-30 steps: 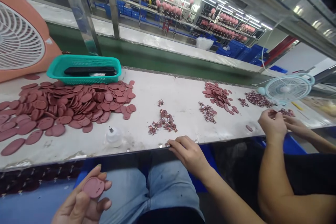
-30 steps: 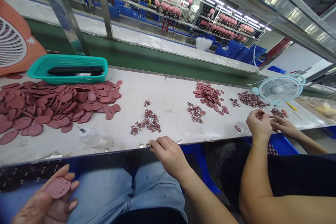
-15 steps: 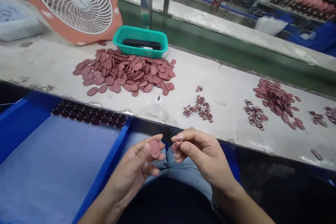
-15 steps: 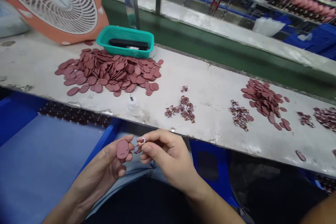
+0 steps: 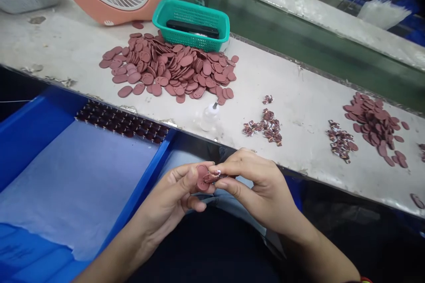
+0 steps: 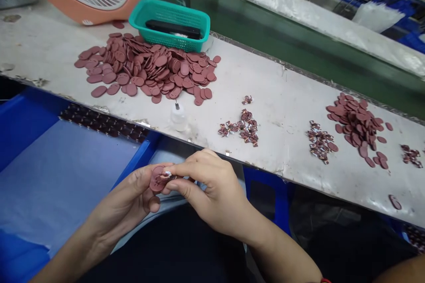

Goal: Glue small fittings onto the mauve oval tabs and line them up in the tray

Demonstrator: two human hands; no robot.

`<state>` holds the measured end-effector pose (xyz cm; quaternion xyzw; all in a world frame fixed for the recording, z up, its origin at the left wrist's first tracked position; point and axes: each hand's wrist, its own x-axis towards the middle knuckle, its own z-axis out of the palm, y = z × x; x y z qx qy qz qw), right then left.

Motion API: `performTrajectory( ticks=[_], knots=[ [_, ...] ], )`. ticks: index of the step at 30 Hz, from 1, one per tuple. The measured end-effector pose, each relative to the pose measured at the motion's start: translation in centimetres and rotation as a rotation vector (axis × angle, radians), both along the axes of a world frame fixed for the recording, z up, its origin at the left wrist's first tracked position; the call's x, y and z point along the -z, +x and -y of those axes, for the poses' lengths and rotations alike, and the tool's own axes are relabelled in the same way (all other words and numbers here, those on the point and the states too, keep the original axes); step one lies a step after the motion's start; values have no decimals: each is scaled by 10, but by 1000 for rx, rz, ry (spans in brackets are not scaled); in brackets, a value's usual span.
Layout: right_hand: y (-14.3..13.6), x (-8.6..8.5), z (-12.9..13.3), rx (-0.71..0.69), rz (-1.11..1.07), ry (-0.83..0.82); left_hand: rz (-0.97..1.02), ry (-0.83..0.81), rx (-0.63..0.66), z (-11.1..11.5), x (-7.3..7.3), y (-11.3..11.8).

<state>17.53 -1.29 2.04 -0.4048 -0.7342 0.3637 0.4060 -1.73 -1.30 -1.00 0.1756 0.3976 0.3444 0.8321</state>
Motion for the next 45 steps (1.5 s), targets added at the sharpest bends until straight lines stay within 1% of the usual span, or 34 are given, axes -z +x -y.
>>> performTrajectory(
  ticks=[5,12,21,28,33,40,45],
  knots=[
    [2,-1,-3,-31,53,8,2,-14,17,-1,1,0],
    [3,-8,-6,-92,126,21,-5,-48,12,1,1,0],
    [2,-13,-8,-141,203,65,-9,-119,-1,-1,-3,3],
    [-1,-10,-7,-131,261,81,-26,-183,-60,-1,0,4],
    [-1,-7,-6,-137,295,77,-23,-225,-81,2,4,5],
    [-3,4,-3,-134,299,75,-8,-225,-115,4,7,5],
    [-5,5,-3,-133,296,99,13,-213,-128,5,9,4]
  ],
)
